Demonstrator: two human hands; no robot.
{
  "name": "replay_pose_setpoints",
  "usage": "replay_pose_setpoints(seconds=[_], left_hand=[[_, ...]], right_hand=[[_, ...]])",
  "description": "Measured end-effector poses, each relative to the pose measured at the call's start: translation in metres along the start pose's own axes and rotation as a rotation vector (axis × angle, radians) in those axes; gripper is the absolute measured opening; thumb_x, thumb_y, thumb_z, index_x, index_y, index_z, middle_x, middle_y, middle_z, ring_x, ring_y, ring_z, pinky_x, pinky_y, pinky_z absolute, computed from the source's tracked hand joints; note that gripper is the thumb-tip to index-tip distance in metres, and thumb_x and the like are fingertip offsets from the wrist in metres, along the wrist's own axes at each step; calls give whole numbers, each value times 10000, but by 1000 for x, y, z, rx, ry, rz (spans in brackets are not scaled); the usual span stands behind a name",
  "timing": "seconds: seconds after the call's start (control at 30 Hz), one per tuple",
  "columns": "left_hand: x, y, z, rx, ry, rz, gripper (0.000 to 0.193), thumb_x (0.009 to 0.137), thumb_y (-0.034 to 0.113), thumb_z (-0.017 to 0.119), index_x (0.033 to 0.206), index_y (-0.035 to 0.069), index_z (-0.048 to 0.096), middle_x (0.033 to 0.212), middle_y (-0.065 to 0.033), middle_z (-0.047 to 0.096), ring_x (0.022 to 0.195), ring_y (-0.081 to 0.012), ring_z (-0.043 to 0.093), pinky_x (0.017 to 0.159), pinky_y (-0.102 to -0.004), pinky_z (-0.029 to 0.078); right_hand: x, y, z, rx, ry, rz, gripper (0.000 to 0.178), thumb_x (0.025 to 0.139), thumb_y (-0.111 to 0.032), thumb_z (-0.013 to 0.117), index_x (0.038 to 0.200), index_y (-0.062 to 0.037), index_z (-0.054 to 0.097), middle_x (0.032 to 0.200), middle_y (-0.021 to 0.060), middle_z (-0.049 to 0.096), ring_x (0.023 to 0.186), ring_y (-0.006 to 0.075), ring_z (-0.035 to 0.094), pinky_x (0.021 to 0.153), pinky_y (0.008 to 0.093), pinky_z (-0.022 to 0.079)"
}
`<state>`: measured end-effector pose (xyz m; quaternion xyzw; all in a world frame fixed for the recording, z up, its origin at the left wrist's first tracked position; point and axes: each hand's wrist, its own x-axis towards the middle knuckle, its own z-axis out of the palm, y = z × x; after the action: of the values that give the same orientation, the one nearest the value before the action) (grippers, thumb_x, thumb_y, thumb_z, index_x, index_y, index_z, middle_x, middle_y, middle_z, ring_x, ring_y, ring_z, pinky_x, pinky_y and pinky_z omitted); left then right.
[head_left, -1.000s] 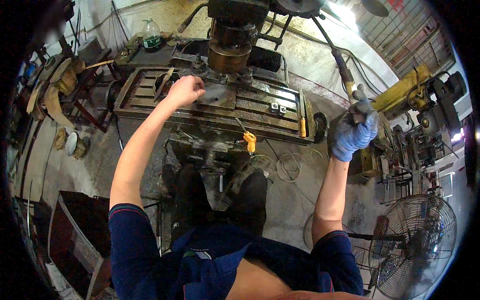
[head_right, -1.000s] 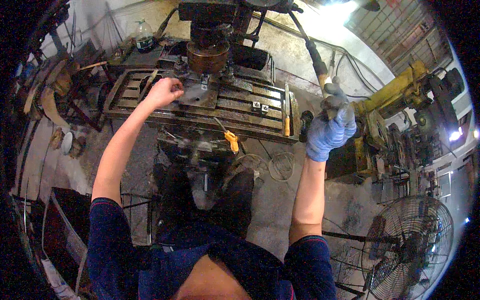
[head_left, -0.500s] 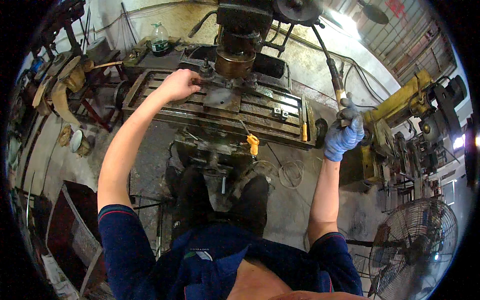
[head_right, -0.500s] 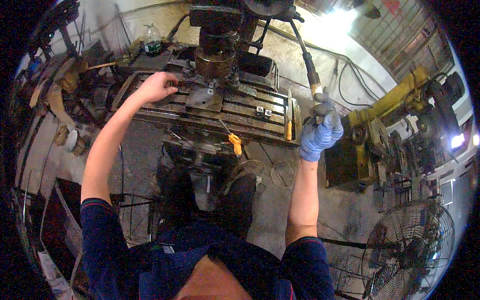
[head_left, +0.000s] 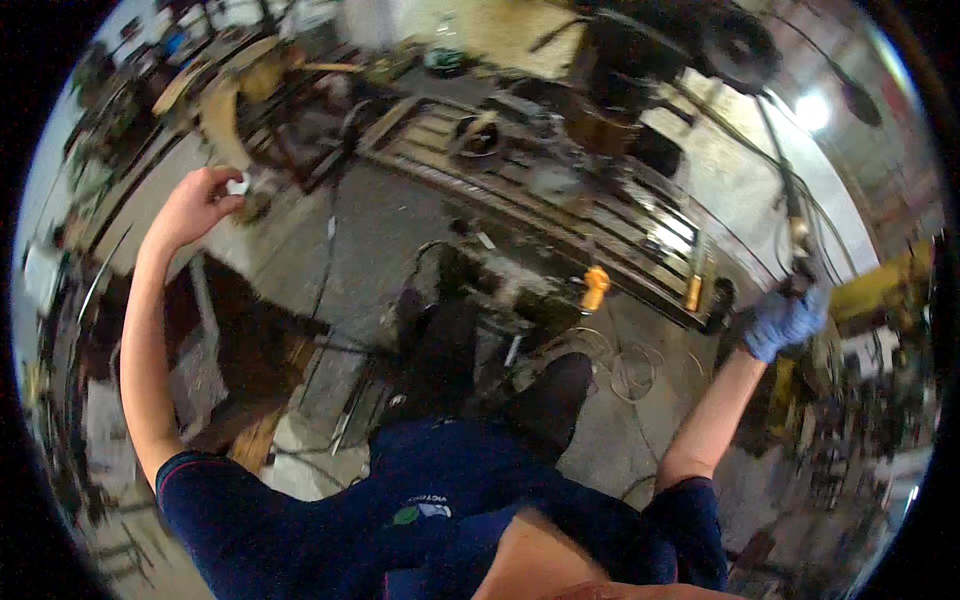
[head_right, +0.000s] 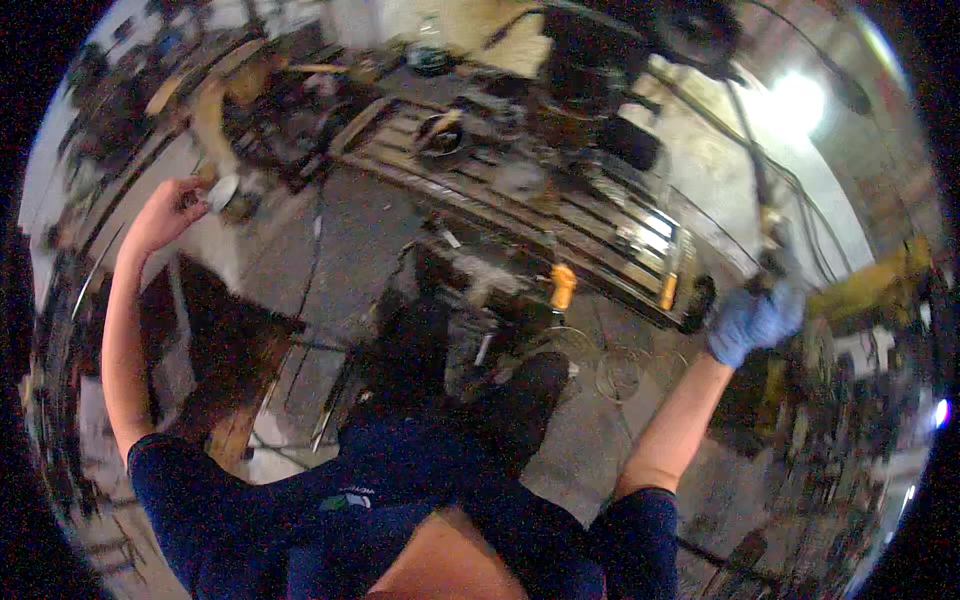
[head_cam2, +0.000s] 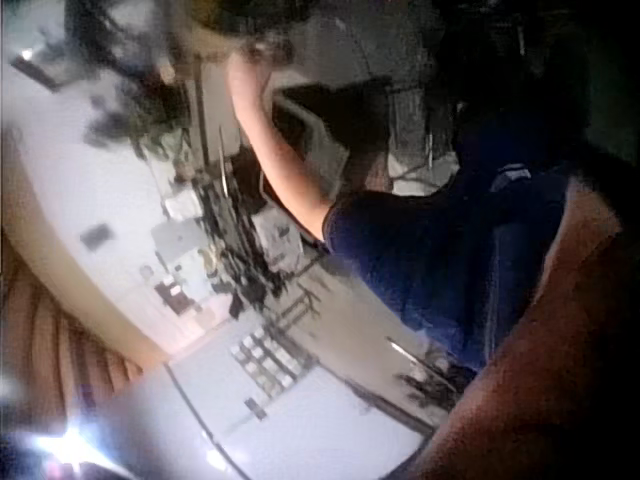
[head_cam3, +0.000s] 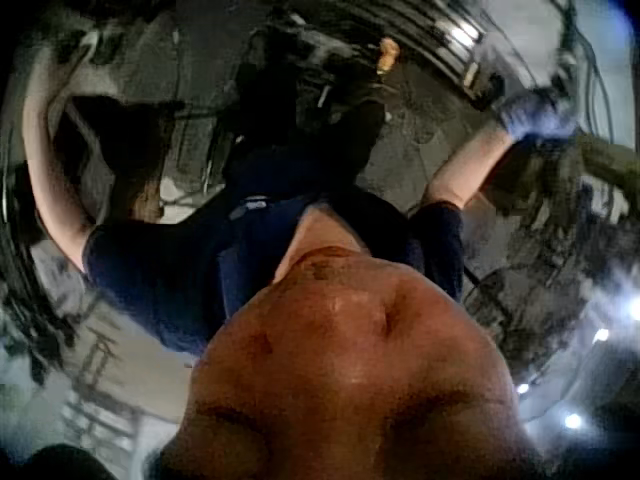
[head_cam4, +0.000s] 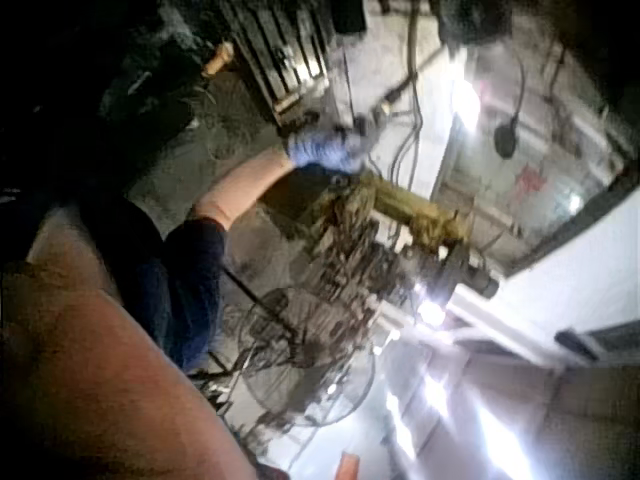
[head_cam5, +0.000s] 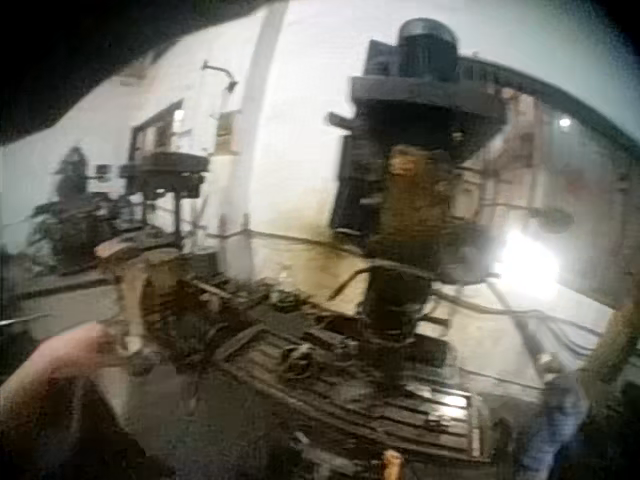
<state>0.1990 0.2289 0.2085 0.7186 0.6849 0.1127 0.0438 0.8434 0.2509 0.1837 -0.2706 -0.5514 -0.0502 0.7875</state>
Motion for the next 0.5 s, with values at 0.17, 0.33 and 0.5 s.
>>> replay_pose_setpoints(seconds=[0.17,0.33,0.5], left_hand=[[-154,-103,-4,140,165,-312,324,692,154,673,964,-3,595,763,-153,601,694,-252,575,632,-355,442],[-251,-154,33,28,-307,-940,516,641,225,740,1021,-61,539,879,-205,618,572,-279,622,458,-362,504],[-244,-120,57,147,-688,-1096,482,691,248,713,989,-81,525,824,-181,621,557,-298,622,371,-374,486]], right_hand=[[14,-20,20,-572,-19,-192,210,821,-61,447,931,43,592,964,142,617,861,225,571,758,341,455],[22,-24,34,-546,-49,-298,250,837,-52,398,1008,76,529,1049,214,575,955,272,550,857,330,420],[42,-20,30,-397,-51,-325,271,847,-78,388,1012,80,534,1032,200,572,1001,334,553,902,372,409]])
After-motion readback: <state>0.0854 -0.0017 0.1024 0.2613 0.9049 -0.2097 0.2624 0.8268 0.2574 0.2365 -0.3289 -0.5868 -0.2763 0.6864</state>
